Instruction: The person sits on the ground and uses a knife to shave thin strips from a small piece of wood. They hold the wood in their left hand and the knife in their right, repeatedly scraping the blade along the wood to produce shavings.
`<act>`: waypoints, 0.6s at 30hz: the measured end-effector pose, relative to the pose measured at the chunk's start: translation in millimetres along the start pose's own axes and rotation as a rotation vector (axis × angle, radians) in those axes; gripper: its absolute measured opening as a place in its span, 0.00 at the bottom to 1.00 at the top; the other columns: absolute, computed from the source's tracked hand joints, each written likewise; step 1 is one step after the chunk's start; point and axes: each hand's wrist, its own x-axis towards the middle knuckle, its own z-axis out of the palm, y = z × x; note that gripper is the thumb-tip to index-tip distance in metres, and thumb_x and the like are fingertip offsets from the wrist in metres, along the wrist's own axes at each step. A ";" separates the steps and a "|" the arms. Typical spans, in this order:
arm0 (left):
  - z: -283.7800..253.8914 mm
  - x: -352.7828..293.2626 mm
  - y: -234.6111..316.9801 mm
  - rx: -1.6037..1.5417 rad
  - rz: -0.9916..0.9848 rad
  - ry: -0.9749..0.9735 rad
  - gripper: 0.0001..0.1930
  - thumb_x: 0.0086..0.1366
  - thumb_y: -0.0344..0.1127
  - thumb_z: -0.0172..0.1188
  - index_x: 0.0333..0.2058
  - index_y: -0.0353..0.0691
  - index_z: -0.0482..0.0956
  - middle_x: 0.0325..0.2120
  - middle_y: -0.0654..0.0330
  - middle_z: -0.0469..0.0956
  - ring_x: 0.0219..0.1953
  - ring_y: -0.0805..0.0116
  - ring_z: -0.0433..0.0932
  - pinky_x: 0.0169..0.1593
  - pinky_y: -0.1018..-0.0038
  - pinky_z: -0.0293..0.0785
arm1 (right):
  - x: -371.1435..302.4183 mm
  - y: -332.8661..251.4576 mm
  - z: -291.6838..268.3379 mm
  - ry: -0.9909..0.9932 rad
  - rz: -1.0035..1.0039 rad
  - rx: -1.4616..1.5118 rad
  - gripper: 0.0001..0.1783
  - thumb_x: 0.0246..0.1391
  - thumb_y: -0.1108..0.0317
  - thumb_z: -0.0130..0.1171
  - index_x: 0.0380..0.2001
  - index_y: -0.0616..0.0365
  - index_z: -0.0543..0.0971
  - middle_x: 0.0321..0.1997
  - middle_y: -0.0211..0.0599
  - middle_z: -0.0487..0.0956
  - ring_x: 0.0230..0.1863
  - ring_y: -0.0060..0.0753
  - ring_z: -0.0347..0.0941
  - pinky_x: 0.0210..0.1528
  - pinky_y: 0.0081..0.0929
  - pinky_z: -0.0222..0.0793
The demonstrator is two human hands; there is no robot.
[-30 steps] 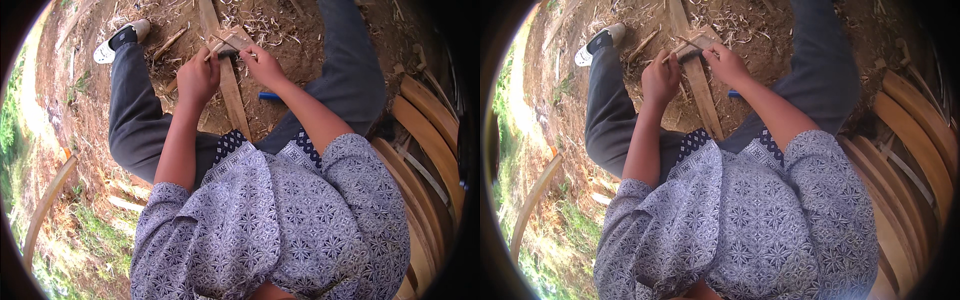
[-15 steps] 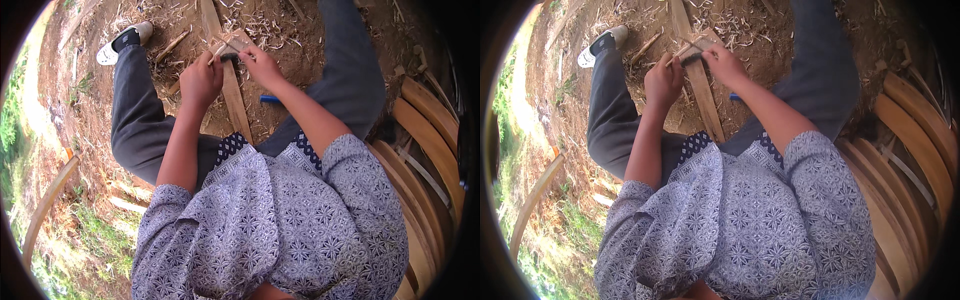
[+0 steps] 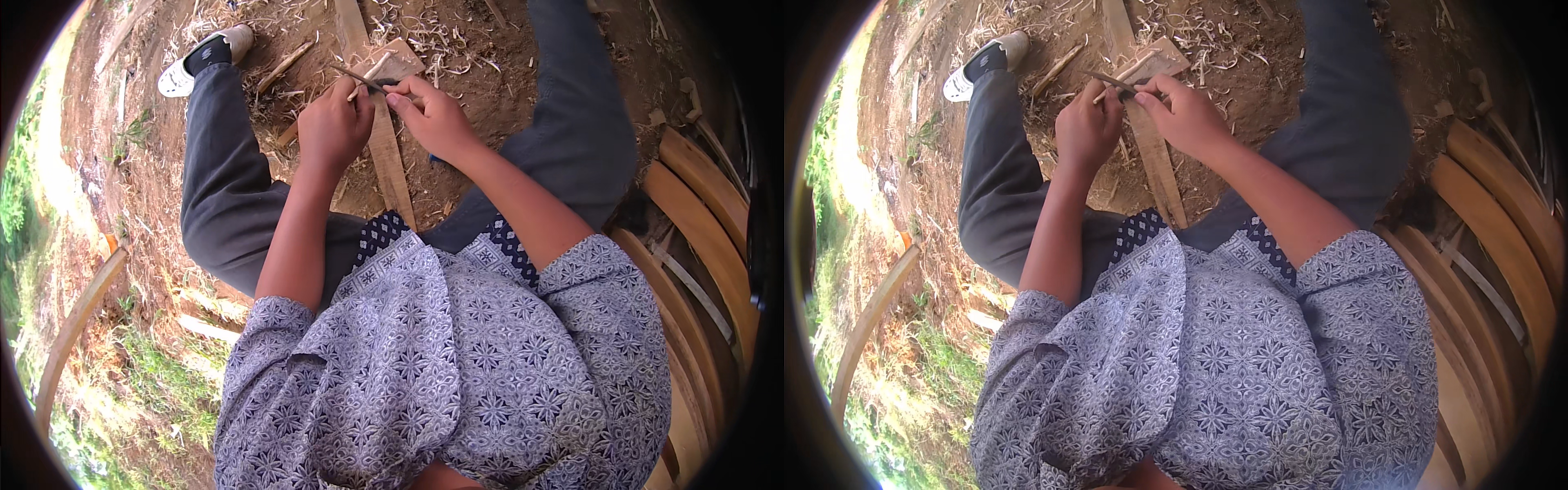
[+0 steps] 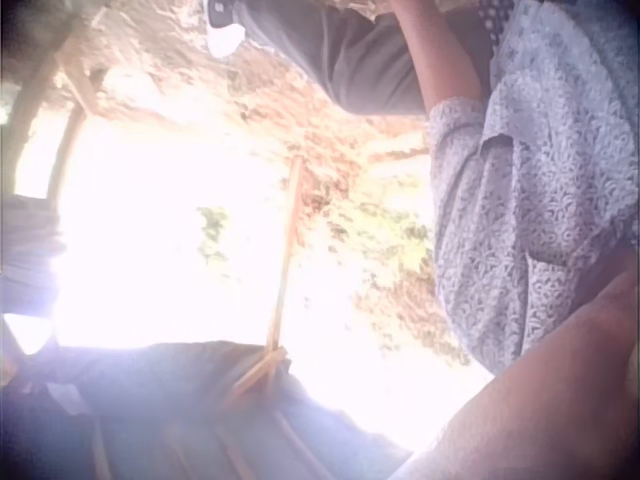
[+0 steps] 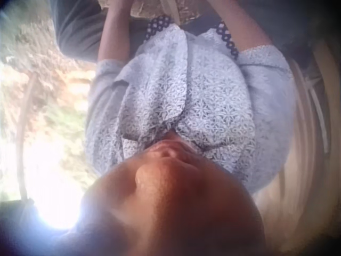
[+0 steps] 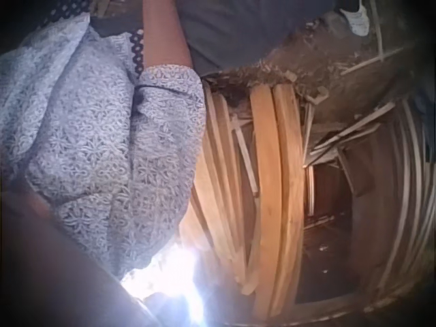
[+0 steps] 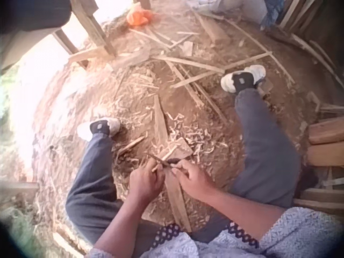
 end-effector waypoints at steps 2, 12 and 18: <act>1.4 1.0 -0.3 0.003 -0.005 0.009 0.09 0.71 0.38 0.55 0.34 0.39 0.74 0.25 0.44 0.79 0.27 0.37 0.78 0.31 0.48 0.73 | 7.9 12.4 -2.1 0.025 -0.040 0.023 0.14 0.70 0.57 0.59 0.47 0.56 0.80 0.26 0.28 0.79 0.25 0.16 0.70 0.30 0.25 0.67; 2.0 5.7 -3.2 0.030 -0.039 0.012 0.11 0.72 0.39 0.54 0.32 0.39 0.73 0.24 0.44 0.79 0.28 0.37 0.79 0.32 0.48 0.73 | 11.4 -2.4 0.8 0.018 -0.066 -0.049 0.13 0.70 0.56 0.58 0.47 0.52 0.81 0.19 0.24 0.75 0.21 0.13 0.65 0.25 0.22 0.60; 4.1 1.6 2.3 0.036 -0.024 0.013 0.12 0.72 0.39 0.54 0.31 0.39 0.72 0.22 0.44 0.78 0.28 0.36 0.78 0.31 0.48 0.73 | 19.6 1.2 0.6 0.075 -0.052 -0.058 0.15 0.69 0.53 0.59 0.45 0.51 0.82 0.19 0.27 0.75 0.22 0.18 0.70 0.27 0.25 0.65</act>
